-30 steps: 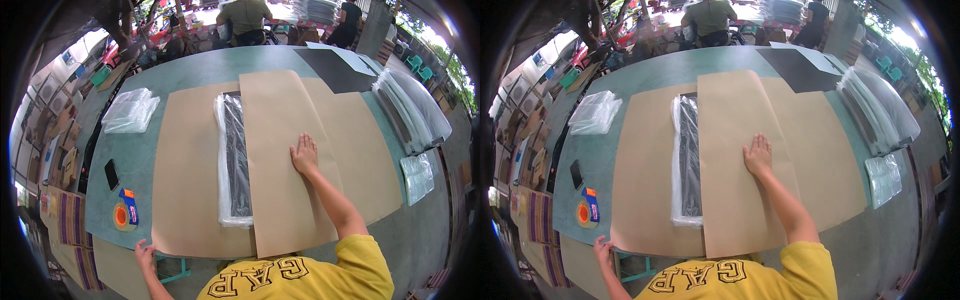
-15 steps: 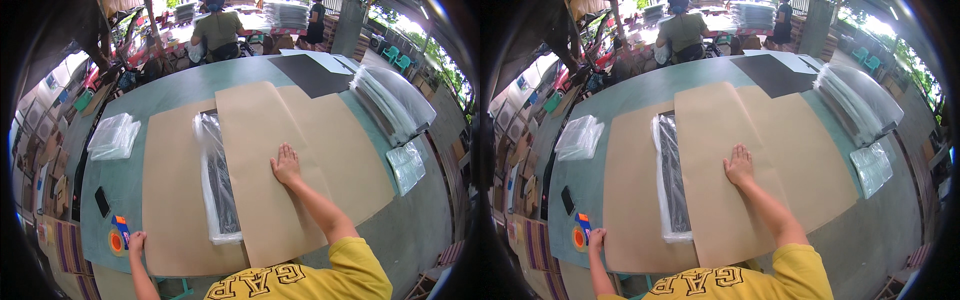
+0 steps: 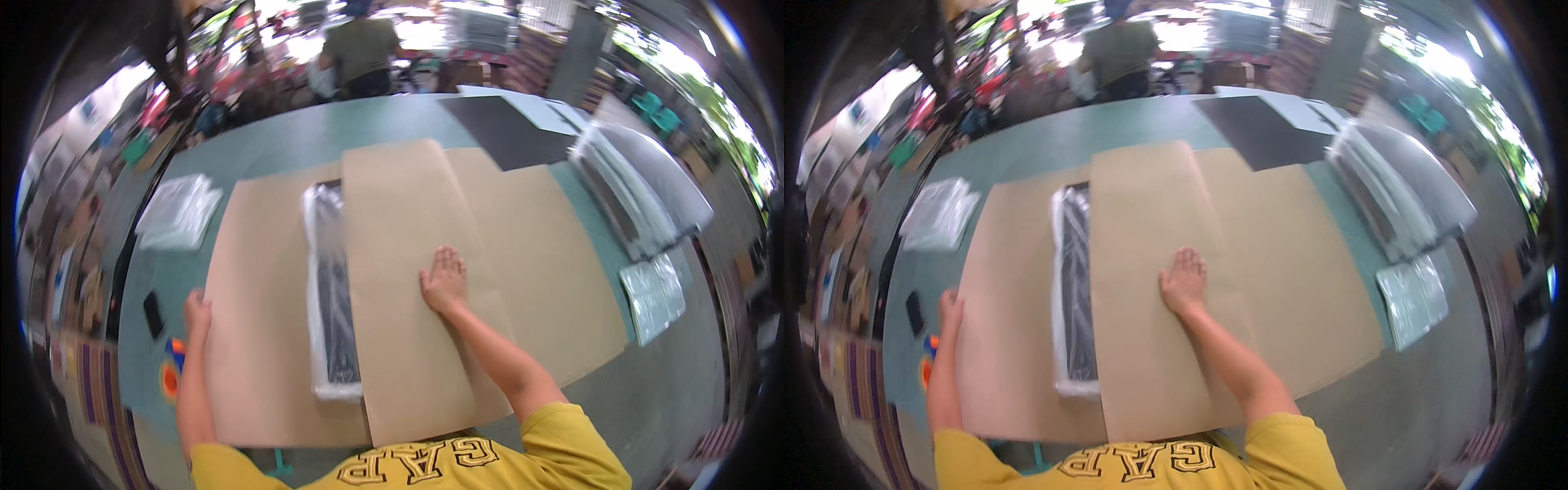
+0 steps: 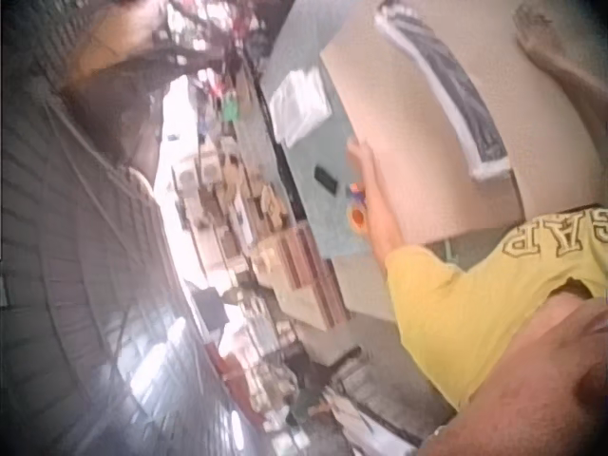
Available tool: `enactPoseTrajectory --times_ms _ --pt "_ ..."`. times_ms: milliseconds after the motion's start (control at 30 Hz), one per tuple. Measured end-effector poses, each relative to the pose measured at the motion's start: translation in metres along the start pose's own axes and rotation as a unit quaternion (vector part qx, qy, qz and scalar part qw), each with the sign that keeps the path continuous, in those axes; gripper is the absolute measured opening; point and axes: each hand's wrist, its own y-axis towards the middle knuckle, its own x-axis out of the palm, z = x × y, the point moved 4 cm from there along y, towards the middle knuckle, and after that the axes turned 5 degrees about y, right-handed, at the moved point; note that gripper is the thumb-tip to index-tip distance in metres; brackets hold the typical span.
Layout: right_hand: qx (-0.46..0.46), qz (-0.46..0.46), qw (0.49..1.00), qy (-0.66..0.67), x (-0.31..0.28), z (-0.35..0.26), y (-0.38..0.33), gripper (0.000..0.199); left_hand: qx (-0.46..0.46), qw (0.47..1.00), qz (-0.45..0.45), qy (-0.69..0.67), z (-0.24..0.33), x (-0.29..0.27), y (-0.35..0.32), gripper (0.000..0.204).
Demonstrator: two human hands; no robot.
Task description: The person wraps a flat black item in brown paper using tape from a dispenser, then moves several black and white boards to another stack and resumes wrapping a board.
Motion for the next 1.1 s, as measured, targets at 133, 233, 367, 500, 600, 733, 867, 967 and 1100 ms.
enactPoseTrajectory --times_ms 133,233,367,500,600,733,867,967,1100 --pt "0.041 -0.004 0.997 -0.071 -0.001 0.042 -0.001 0.066 0.019 0.997 -0.032 0.075 0.111 0.045 -0.001 0.031" --pt "0.038 0.001 0.999 -0.021 -0.018 0.023 -0.007 0.065 0.003 0.991 -0.031 0.134 0.135 0.040 -0.008 0.026" --pt "0.017 0.004 1.000 -0.024 -0.013 0.014 -0.009 0.065 0.024 0.988 -0.024 0.151 0.138 0.035 -0.022 0.023" --pt "0.014 0.008 0.999 -0.027 -0.016 0.019 -0.010 0.065 0.005 0.988 -0.044 0.147 0.133 0.048 -0.023 0.021" --pt "0.033 0.019 0.998 -0.049 -0.020 0.036 -0.011 0.064 -0.047 0.993 -0.074 0.084 0.143 0.064 -0.012 0.025" --pt "0.034 -0.013 0.997 -0.062 -0.008 0.027 -0.007 0.065 -0.142 0.969 -0.200 0.019 0.108 0.054 -0.007 0.021" --pt "-0.022 -0.051 0.998 0.018 -0.028 0.035 -0.002 0.064 -0.145 0.880 -0.433 -0.130 0.207 0.008 0.002 0.020" --pt "-0.113 -0.050 0.992 0.018 -0.037 0.060 -0.003 0.063 0.010 0.880 -0.432 -0.199 0.345 -0.010 -0.017 0.023" --pt "-0.126 -0.007 0.992 0.002 -0.028 0.061 -0.005 0.063 0.374 0.834 -0.402 -0.058 0.454 0.059 -0.069 0.029"
